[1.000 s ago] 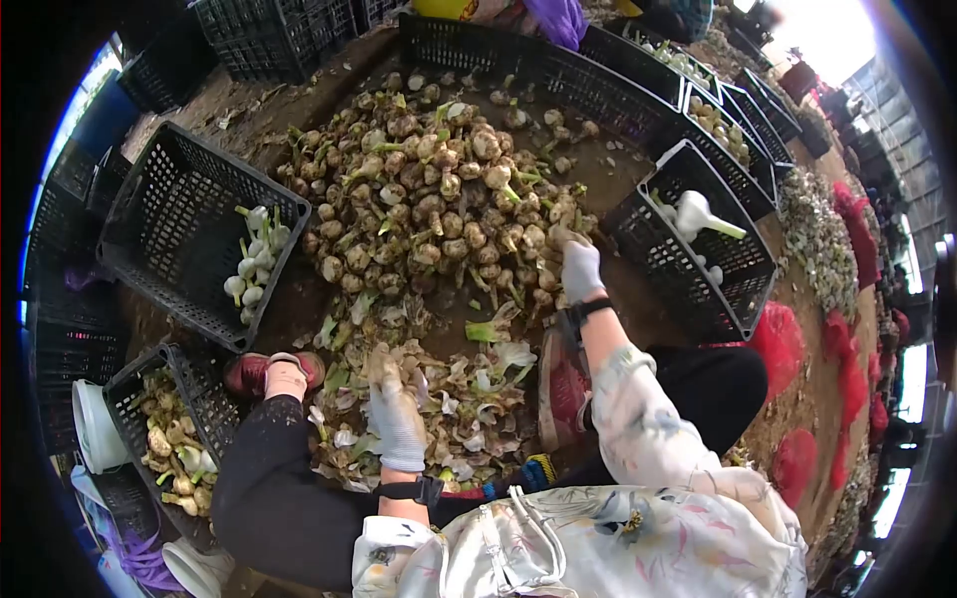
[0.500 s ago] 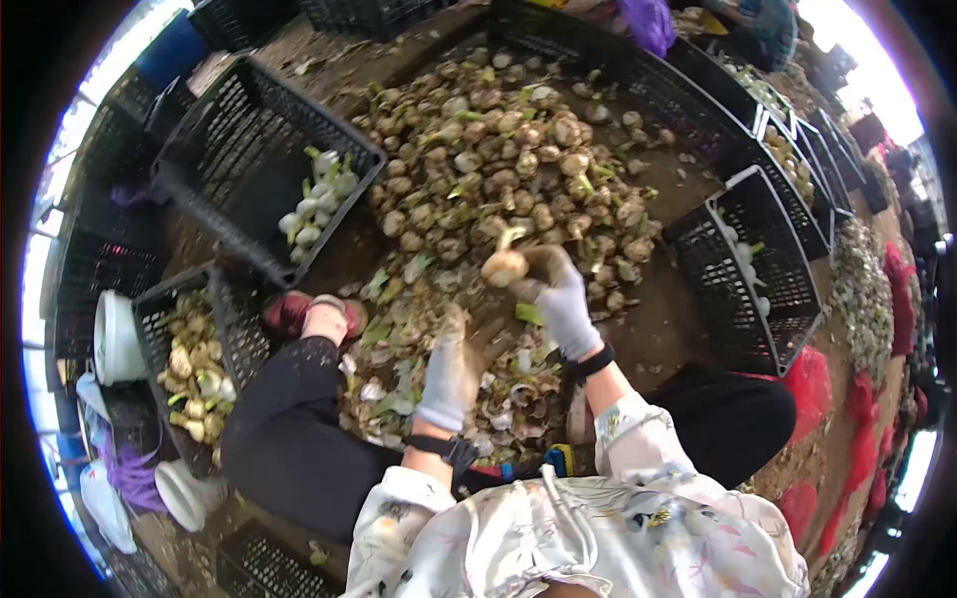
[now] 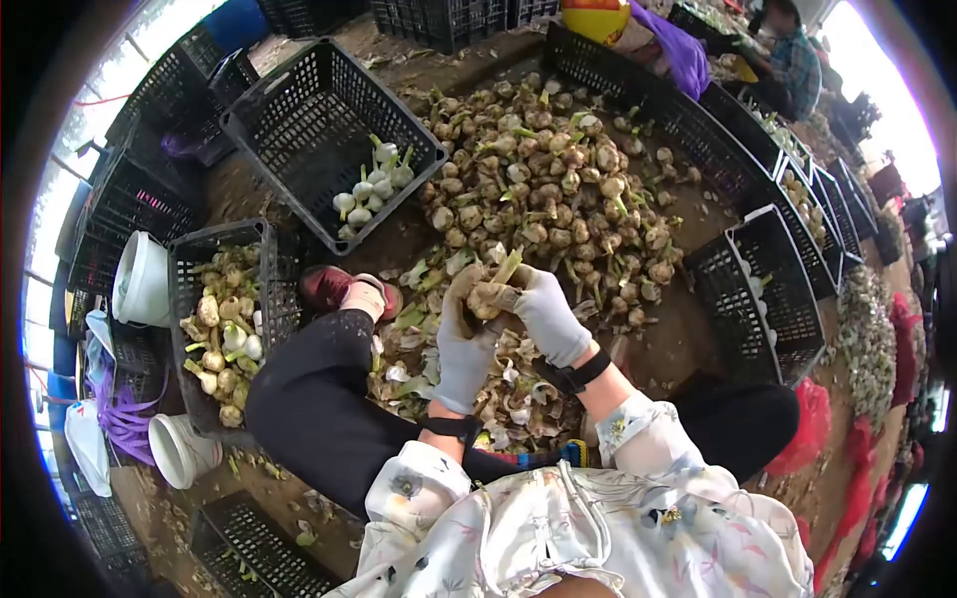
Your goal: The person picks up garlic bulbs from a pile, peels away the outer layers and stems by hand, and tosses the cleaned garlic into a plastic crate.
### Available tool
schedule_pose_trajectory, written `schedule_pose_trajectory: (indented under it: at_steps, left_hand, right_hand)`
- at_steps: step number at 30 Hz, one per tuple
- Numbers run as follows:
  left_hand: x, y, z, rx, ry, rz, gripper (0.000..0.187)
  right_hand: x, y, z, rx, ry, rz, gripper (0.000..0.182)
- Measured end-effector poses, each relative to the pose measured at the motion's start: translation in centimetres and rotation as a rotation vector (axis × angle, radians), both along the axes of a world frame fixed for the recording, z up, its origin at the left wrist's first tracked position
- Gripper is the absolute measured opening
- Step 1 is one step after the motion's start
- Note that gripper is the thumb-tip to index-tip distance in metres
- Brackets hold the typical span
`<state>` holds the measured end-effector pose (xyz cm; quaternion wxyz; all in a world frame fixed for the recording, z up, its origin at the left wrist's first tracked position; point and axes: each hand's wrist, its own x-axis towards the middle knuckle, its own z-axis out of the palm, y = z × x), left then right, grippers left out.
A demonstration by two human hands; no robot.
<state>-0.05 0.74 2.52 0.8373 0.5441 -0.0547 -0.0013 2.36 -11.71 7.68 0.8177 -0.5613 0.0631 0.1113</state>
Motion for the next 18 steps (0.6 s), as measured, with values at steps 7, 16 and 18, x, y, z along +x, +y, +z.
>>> schedule_pose_trajectory:
  at_steps: [7, 16, 18]
  left_hand:
    - [0.2, 0.0, -0.5, 0.119, -0.119, 0.038, 0.067]
    - [-1.0, 0.3, 2.4, -0.001, -0.101, -0.102, 0.060]
    - [-1.2, 0.4, 2.5, -0.094, -0.056, -0.144, 0.058]
  right_hand:
    - [-1.2, -1.6, 0.9, 0.135, 0.067, 0.100, 0.020]
    - [-1.0, -4.3, 2.1, -0.288, -0.092, 0.239, 0.012]
    - [-0.7, -4.9, 2.1, -0.373, -0.228, 0.239, 0.026]
